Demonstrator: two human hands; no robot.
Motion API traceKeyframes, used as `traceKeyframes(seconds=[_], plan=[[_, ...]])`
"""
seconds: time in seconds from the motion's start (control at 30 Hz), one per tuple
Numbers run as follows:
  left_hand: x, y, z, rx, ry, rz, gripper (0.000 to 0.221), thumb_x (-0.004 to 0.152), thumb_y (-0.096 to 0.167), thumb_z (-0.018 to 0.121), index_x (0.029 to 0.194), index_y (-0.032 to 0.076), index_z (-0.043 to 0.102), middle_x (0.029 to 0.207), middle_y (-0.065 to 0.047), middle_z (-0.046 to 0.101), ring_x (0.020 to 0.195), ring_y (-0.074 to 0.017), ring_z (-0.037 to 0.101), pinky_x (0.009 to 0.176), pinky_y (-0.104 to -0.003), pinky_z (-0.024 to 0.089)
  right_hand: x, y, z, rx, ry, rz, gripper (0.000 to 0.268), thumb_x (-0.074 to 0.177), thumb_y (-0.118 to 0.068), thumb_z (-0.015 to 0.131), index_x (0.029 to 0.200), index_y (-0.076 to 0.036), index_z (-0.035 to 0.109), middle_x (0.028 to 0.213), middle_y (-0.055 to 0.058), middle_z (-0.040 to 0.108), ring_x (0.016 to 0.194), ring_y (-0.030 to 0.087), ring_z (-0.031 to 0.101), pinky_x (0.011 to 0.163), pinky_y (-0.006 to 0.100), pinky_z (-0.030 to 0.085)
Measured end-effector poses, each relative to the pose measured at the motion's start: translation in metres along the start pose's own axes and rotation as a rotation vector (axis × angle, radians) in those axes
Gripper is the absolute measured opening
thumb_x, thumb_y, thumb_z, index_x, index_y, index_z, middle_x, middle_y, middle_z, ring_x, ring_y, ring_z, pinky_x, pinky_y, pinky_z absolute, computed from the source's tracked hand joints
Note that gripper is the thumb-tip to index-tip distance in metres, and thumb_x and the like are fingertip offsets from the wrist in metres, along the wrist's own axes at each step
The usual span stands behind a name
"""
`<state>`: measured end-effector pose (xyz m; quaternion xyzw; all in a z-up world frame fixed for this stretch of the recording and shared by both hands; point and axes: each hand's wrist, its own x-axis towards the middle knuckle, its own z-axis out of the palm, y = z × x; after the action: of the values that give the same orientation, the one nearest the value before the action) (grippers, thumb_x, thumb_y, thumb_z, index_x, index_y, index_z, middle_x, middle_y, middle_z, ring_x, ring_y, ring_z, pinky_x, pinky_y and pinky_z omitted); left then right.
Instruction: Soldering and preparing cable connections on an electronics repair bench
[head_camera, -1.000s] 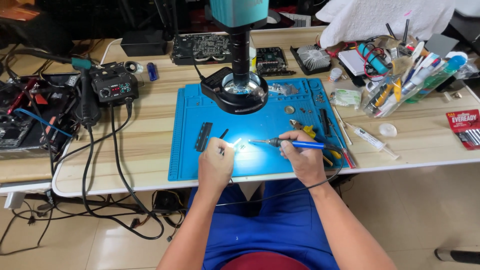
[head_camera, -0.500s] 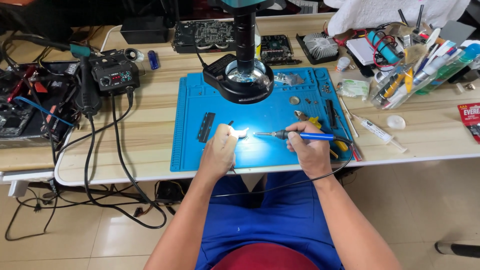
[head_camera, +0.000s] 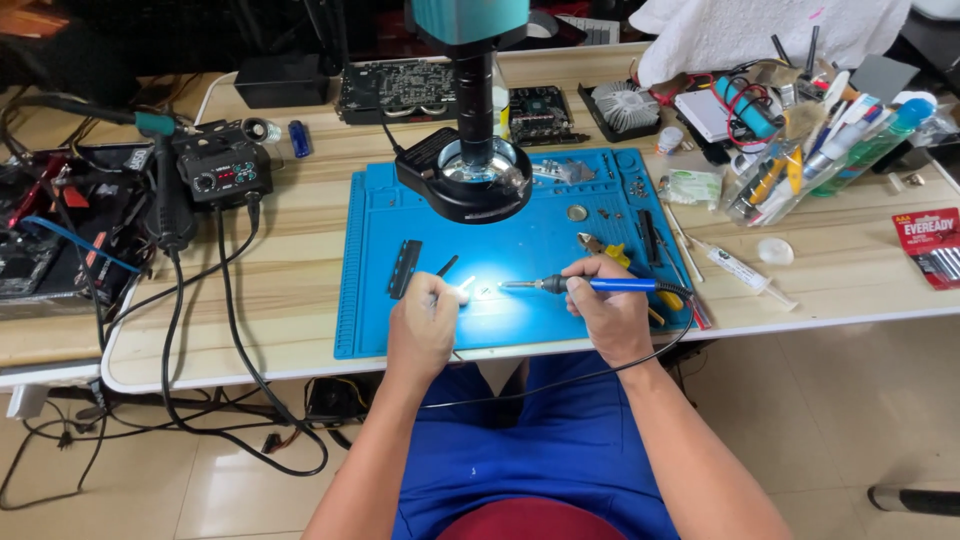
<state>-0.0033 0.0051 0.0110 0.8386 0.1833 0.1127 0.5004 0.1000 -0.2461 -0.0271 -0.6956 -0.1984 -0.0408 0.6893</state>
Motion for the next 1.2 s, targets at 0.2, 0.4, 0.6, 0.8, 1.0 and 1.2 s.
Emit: traceKeyframes(seconds=[0.2,0.4,0.6,0.8,1.0,1.2], plan=[[0.011,-0.037,0.029,0.055,0.036,-0.063,0.021,0.088,0.027,0.063,0.094,0.010,0.074,0.063,-0.012,0.066,0.075,-0.0364,0.071,0.078,-0.047,0.061,0.000,0.001,0.000,0.018,0.003,-0.067,0.014,0.102,-0.010,0.071,0.107,0.000,0.079,0.065,0.010,0.067,0.062,0.013,0.066,0.065,0.031,0.063],[0.011,-0.019,0.020,0.043,0.027,-0.094,0.023,0.085,0.026,0.068,0.096,0.008,0.079,0.059,-0.005,0.068,0.068,-0.0268,0.068,0.072,-0.041,0.061,0.004,-0.026,0.004,-0.090,-0.016,-0.170,0.018,0.098,-0.005,0.077,0.115,-0.001,0.081,0.069,0.011,0.066,0.069,0.010,0.062,0.072,0.032,0.064],[0.022,-0.019,0.012,0.139,0.023,-0.148,0.028,0.086,0.029,0.063,0.093,0.010,0.082,0.072,-0.011,0.073,0.078,-0.0324,0.071,0.074,-0.047,0.060,0.001,-0.014,0.007,-0.129,-0.051,-0.132,0.026,0.107,-0.025,0.073,0.121,-0.005,0.081,0.079,0.011,0.074,0.074,0.014,0.071,0.072,0.029,0.065],[0.017,-0.016,0.017,0.159,0.048,-0.163,0.026,0.087,0.026,0.062,0.093,0.011,0.083,0.073,-0.008,0.073,0.076,-0.0299,0.070,0.073,-0.044,0.061,-0.001,-0.003,0.011,-0.126,-0.014,-0.092,0.024,0.106,-0.024,0.074,0.119,-0.004,0.081,0.083,0.014,0.080,0.080,0.017,0.080,0.075,0.031,0.069],[0.019,-0.018,0.021,0.205,0.038,-0.153,0.029,0.091,0.025,0.058,0.090,0.006,0.080,0.075,-0.013,0.071,0.081,-0.0367,0.072,0.074,-0.049,0.061,0.002,-0.012,0.011,-0.134,-0.020,-0.147,0.017,0.104,-0.019,0.075,0.114,-0.006,0.081,0.077,0.013,0.073,0.071,0.015,0.073,0.071,0.030,0.064],[0.015,-0.016,0.021,0.207,0.048,-0.128,0.025,0.091,0.027,0.060,0.081,0.009,0.074,0.069,-0.011,0.066,0.076,-0.0358,0.069,0.070,-0.047,0.059,0.009,-0.006,0.003,-0.112,-0.068,-0.153,0.012,0.102,-0.012,0.075,0.110,-0.003,0.078,0.070,0.006,0.067,0.065,0.008,0.063,0.066,0.025,0.059]])
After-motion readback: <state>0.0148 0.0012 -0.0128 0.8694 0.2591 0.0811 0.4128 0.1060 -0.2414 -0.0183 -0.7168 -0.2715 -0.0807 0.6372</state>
